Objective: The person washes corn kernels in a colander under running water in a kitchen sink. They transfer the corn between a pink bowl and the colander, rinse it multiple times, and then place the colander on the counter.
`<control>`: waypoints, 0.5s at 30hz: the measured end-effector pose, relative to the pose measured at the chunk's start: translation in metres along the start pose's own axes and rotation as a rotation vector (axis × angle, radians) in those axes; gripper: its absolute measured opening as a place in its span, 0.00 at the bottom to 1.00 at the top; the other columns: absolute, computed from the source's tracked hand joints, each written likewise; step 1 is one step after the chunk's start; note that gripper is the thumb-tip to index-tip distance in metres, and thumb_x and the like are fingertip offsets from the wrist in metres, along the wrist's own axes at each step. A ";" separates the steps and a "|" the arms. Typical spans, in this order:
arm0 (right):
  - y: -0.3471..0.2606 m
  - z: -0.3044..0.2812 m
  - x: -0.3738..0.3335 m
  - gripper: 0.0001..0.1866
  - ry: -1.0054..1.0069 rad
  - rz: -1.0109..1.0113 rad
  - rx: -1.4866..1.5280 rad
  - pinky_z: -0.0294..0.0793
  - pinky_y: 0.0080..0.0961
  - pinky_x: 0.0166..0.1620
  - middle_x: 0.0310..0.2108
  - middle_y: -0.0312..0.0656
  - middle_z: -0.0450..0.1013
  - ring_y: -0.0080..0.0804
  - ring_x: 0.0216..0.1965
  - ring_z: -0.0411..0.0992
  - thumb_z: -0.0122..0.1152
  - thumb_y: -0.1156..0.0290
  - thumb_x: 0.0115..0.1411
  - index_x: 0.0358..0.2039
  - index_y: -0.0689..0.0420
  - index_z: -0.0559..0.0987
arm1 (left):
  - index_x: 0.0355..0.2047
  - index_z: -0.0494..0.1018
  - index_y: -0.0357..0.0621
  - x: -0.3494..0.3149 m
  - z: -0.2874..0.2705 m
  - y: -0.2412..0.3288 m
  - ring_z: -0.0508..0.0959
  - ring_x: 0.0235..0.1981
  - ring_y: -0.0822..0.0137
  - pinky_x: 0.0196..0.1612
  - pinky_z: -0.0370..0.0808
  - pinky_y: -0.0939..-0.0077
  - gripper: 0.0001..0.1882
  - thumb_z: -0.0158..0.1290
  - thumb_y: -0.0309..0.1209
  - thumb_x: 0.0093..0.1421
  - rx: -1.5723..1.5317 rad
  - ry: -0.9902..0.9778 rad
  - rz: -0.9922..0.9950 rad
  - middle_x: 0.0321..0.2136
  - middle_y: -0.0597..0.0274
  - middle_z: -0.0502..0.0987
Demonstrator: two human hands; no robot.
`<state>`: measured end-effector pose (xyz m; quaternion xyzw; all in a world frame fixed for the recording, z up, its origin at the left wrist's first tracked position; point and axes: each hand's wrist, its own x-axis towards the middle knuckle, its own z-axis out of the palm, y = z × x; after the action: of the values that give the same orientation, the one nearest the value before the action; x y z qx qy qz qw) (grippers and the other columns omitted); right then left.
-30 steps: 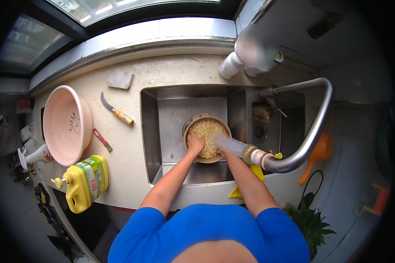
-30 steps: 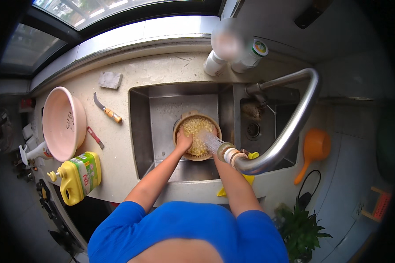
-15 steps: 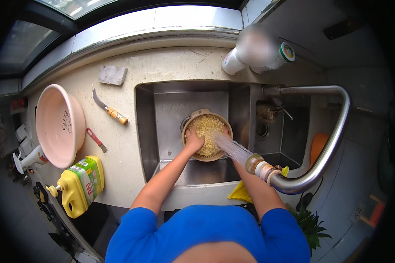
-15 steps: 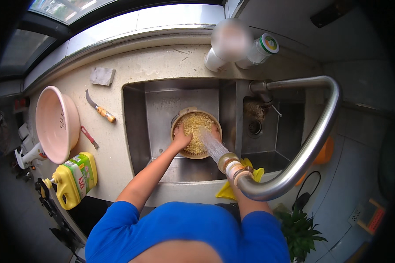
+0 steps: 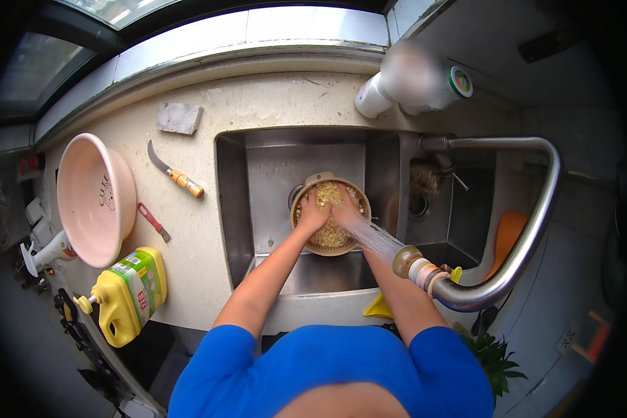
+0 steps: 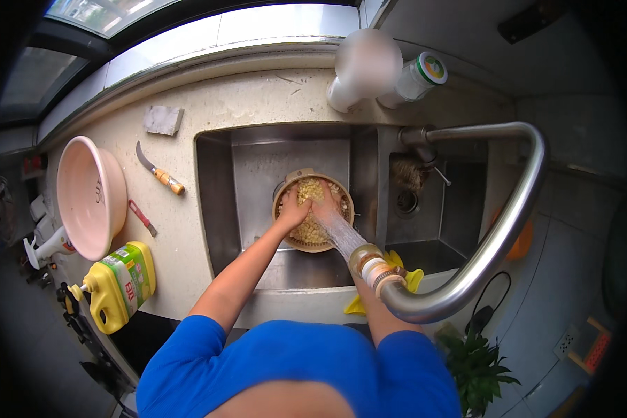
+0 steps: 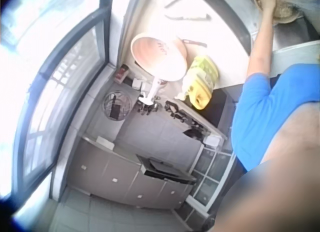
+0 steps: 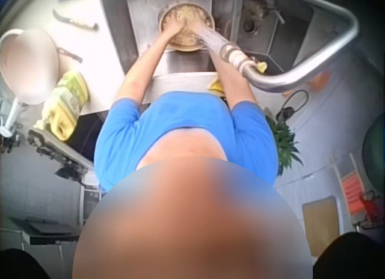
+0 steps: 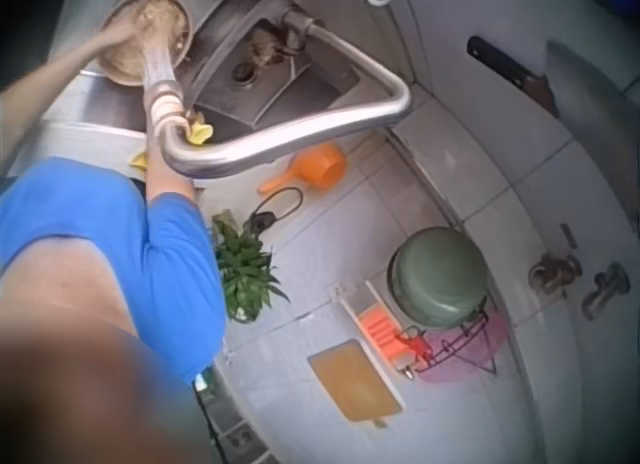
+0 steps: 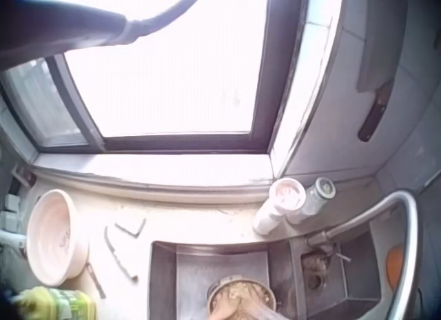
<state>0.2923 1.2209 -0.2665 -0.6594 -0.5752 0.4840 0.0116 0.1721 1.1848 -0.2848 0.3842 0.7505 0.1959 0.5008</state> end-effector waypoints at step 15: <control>0.047 0.038 0.012 0.21 -0.117 0.081 0.155 0.67 0.32 0.46 0.43 0.48 0.69 0.39 0.44 0.68 0.51 0.74 0.53 0.49 0.61 0.68 | 0.50 0.65 0.34 0.003 0.022 -0.028 0.63 0.52 0.43 0.55 0.60 0.62 0.30 0.48 0.46 0.54 -0.163 -0.144 -0.269 0.52 0.35 0.60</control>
<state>0.3013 1.1936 -0.3204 -0.6499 -0.5087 0.5646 0.0095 0.1811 1.1680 -0.3148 0.2515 0.7388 0.1595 0.6045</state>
